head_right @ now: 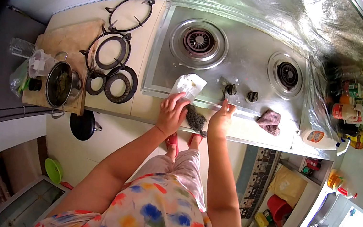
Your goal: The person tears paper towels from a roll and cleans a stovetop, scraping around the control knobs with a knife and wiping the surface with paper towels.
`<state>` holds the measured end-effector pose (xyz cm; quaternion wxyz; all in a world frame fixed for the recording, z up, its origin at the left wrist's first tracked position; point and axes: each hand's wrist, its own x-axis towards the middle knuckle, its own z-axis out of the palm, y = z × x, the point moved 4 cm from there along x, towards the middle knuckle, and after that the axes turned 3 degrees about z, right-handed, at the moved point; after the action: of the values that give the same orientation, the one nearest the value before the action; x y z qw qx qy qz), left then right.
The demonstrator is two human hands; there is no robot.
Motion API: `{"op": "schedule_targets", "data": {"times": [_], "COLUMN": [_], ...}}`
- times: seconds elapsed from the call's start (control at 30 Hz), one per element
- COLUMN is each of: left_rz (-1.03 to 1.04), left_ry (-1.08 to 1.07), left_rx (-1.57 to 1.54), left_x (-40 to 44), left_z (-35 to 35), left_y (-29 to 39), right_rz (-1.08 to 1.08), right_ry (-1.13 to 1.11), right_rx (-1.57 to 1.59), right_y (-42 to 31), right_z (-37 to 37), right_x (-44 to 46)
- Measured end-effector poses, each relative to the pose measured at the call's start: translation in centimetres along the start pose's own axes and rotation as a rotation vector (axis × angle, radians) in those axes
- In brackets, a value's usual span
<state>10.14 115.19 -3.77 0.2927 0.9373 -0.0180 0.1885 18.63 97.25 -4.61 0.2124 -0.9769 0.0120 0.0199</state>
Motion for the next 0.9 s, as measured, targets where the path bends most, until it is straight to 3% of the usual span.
{"op": "schedule_targets", "data": {"times": [0.53, 0.83, 0.9], "left_rz": [0.007, -0.01, -0.027], "left_ry": [0.019, 0.091, 0.148], "left_rx": [-0.002, -0.049, -0.075], "left_x": [-0.1, 0.3, 0.2], "left_z": [0.2, -0.6, -0.8], "left_y": [-0.1, -0.4, -0.7], "right_rz": [0.021, -0.087, -0.196], "right_ry": [-0.012, 0.08, -0.029], "right_rx": [0.167, 0.373, 0.431], "right_y": [-0.6, -1.2, -2.4], "right_z": [-0.6, 0.3, 0.0], "right_x": [1.3, 2.1, 1.5]}}
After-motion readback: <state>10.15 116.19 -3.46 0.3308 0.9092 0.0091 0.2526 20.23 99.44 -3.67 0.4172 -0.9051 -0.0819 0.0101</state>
